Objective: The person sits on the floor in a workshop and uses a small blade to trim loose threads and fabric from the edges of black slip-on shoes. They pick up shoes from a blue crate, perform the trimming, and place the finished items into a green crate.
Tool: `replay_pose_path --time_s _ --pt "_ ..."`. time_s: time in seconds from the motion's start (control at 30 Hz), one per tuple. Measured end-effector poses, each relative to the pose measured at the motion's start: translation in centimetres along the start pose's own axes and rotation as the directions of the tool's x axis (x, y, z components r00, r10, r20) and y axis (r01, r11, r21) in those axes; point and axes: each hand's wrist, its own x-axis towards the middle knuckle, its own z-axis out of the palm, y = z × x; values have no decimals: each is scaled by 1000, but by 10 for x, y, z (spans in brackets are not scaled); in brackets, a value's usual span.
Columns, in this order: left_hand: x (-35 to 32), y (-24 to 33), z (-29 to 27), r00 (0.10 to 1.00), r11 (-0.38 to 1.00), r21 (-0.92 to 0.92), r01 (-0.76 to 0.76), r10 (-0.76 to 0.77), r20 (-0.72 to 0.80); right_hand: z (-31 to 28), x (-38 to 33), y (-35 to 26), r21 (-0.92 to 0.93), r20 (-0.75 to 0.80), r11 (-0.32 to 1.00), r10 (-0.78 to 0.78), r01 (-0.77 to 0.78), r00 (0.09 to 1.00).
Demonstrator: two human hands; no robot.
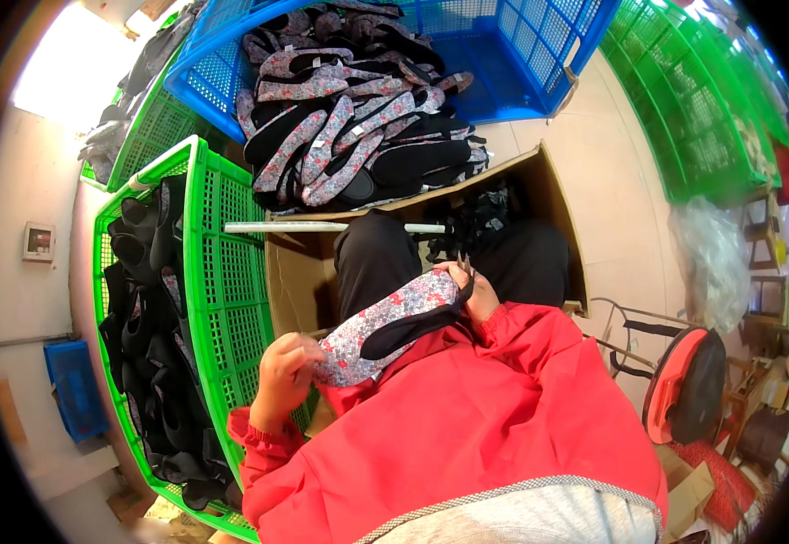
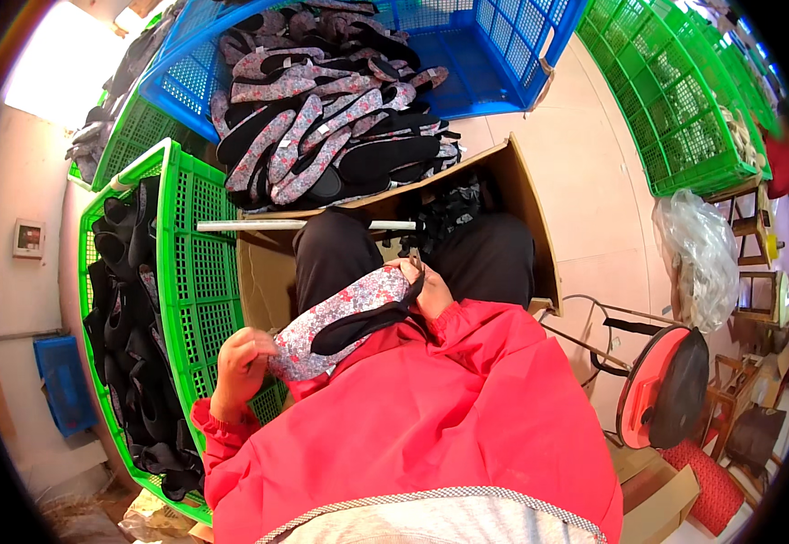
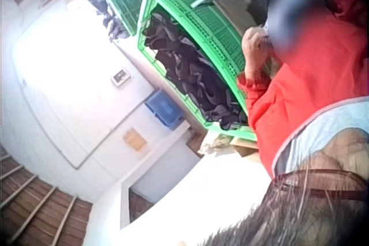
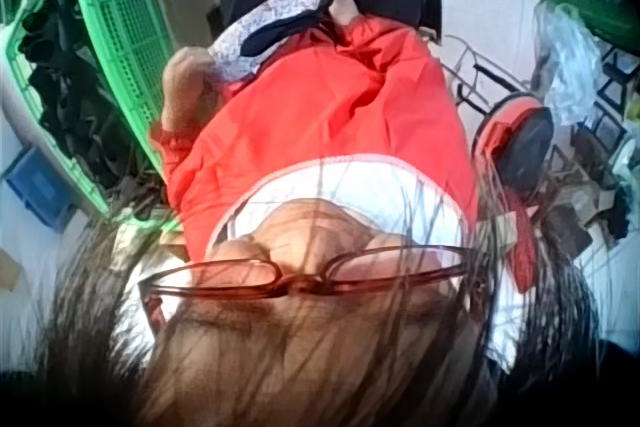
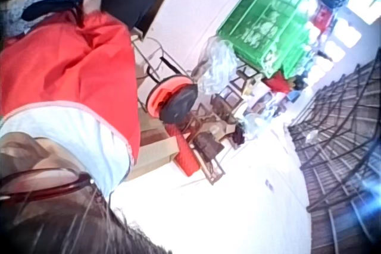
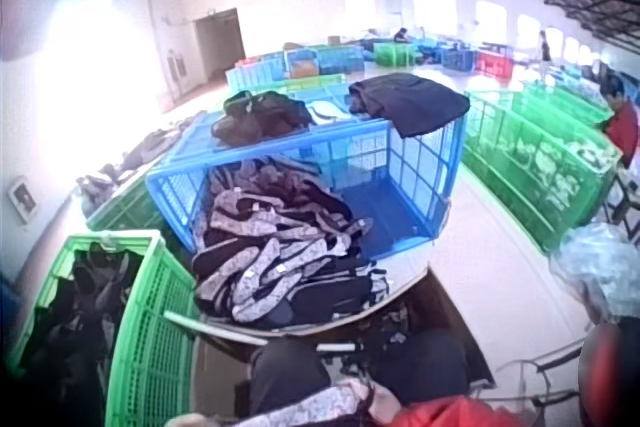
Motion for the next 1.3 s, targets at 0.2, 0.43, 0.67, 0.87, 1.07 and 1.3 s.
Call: replay_pose_path --time_s 0.2,0.43,0.67,0.87,1.07,1.3 --pt "66 36 21 975 998 46 -39 28 222 0 -2 5 0 30 1000 1 -1 1000" --pt "110 54 50 872 959 161 -232 132 471 0 1 16 -97 43 995 5 -1 999" --pt "139 67 94 902 950 118 -290 230 364 -12 2 24 -435 88 860 -255 268 963" --pt "144 75 82 925 971 99 -218 174 337 -30 23 48 -166 -54 971 -182 171 982" --pt "148 146 34 932 830 447 -334 220 287 -34 0 -23 225 -102 974 5 19 995" --pt "189 143 34 958 951 125 -283 286 -6 -8 -30 -87 156 352 957 -286 246 891"
